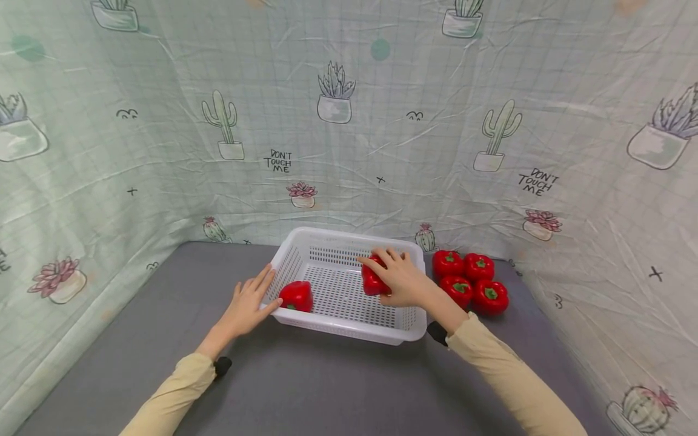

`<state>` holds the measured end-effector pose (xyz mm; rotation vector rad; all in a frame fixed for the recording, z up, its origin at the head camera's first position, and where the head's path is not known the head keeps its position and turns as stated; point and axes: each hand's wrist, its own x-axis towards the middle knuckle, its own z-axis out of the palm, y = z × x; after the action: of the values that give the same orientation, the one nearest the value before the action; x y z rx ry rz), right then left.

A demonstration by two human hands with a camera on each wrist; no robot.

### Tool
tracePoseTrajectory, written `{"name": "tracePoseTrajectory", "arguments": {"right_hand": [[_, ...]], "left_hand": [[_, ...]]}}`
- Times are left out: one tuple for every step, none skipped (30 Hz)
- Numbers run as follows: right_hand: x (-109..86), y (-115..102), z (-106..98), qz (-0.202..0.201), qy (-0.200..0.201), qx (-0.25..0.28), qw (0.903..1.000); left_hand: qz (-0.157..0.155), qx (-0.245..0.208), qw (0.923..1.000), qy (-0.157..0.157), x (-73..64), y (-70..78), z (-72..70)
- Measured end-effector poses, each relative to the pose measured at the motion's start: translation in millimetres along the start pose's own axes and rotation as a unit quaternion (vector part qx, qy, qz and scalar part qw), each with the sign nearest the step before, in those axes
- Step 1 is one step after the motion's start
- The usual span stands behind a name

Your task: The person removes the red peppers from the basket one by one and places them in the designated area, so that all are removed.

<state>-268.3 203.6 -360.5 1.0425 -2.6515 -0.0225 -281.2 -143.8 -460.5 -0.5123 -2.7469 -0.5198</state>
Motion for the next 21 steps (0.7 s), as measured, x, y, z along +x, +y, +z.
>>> {"name": "tracePoseTrajectory", "arguments": {"right_hand": [[-2.2, 0.6, 0.1, 0.000, 0.004, 0.003, 1.0000], [-4.2, 1.5, 0.8, -0.001, 0.009, 0.005, 0.9999], [-6.1, 2.2, 1.4, -0.002, 0.016, 0.008, 0.9998], [-8.1, 2.8, 1.9, -0.003, 0.023, 0.009, 0.9997], [-10.0, 3.3, 2.4, -0.005, 0.031, 0.009, 0.9995], [-12.0, 3.8, 2.8, -0.005, 0.039, 0.009, 0.9992], [-13.9, 4.3, 3.1, -0.004, 0.047, 0.009, 0.9988], [-15.9, 4.8, 3.5, -0.003, 0.055, 0.009, 0.9984], [-18.0, 4.9, 3.3, -0.002, 0.062, 0.008, 0.9981], [-20.3, 5.0, 3.1, 0.000, 0.066, 0.006, 0.9978], [-22.3, 5.5, 3.2, 0.001, 0.071, 0.004, 0.9974], [-24.5, 5.9, 3.4, 0.002, 0.077, 0.003, 0.9970], [-26.6, 5.9, 3.4, 0.003, 0.081, 0.001, 0.9967], [-28.7, 6.1, 3.5, 0.005, 0.086, -0.001, 0.9963], [-30.7, 6.1, 3.5, 0.007, 0.091, 0.000, 0.9958], [-32.7, 6.2, 3.8, 0.010, 0.098, 0.000, 0.9952], [-34.5, 6.1, 3.9, 0.012, 0.106, 0.001, 0.9943], [-36.4, 6.1, 3.7, 0.016, 0.114, 0.001, 0.9933], [-38.3, 5.7, 3.4, 0.020, 0.122, 0.003, 0.9923], [-40.2, 5.6, 3.2, 0.024, 0.131, 0.004, 0.9911], [-42.2, 5.6, 2.8, 0.027, 0.139, 0.006, 0.9899]], "left_hand": [[0.000, 0.000, 1.0000, 0.000, 0.0, 0.0, -0.1], [0.000, -0.001, 1.0000, -0.001, -0.1, 0.2, -0.3], [-0.001, -0.001, 1.0000, -0.001, -0.2, 0.4, -0.5], [-0.001, 0.001, 1.0000, -0.002, -0.4, 0.5, -0.7], [-0.001, 0.001, 1.0000, -0.002, -0.6, 0.7, -0.9], [-0.001, 0.000, 1.0000, -0.003, -0.7, 0.7, -1.1], [-0.001, 0.001, 1.0000, -0.003, -0.7, 0.7, -1.3], [-0.001, 0.000, 1.0000, -0.003, -0.7, 0.8, -1.3], [0.000, 0.000, 1.0000, -0.003, -0.6, 0.9, -1.4], [0.000, -0.001, 1.0000, -0.003, -0.6, 0.9, -1.4], [0.001, -0.001, 1.0000, -0.003, -0.4, 0.8, -1.4], [0.002, -0.002, 1.0000, -0.003, -0.3, 0.8, -1.5], [0.003, -0.002, 1.0000, -0.002, -0.2, 0.8, -1.5], [0.003, -0.003, 1.0000, -0.003, -0.1, 1.0, -1.5], [0.004, -0.002, 1.0000, -0.002, 0.1, 1.0, -1.4], [0.004, -0.002, 1.0000, -0.002, 0.0, 0.8, -1.3], [0.004, -0.001, 1.0000, -0.001, -0.1, 0.9, -1.3], [0.004, -0.001, 1.0000, -0.001, -0.2, 0.8, -1.2], [0.003, -0.001, 1.0000, -0.001, -0.3, 1.0, -1.0], [0.002, -0.004, 1.0000, -0.001, -0.4, 1.0, -0.9], [0.001, -0.004, 1.0000, -0.001, -0.4, 0.9, -0.7]]}}
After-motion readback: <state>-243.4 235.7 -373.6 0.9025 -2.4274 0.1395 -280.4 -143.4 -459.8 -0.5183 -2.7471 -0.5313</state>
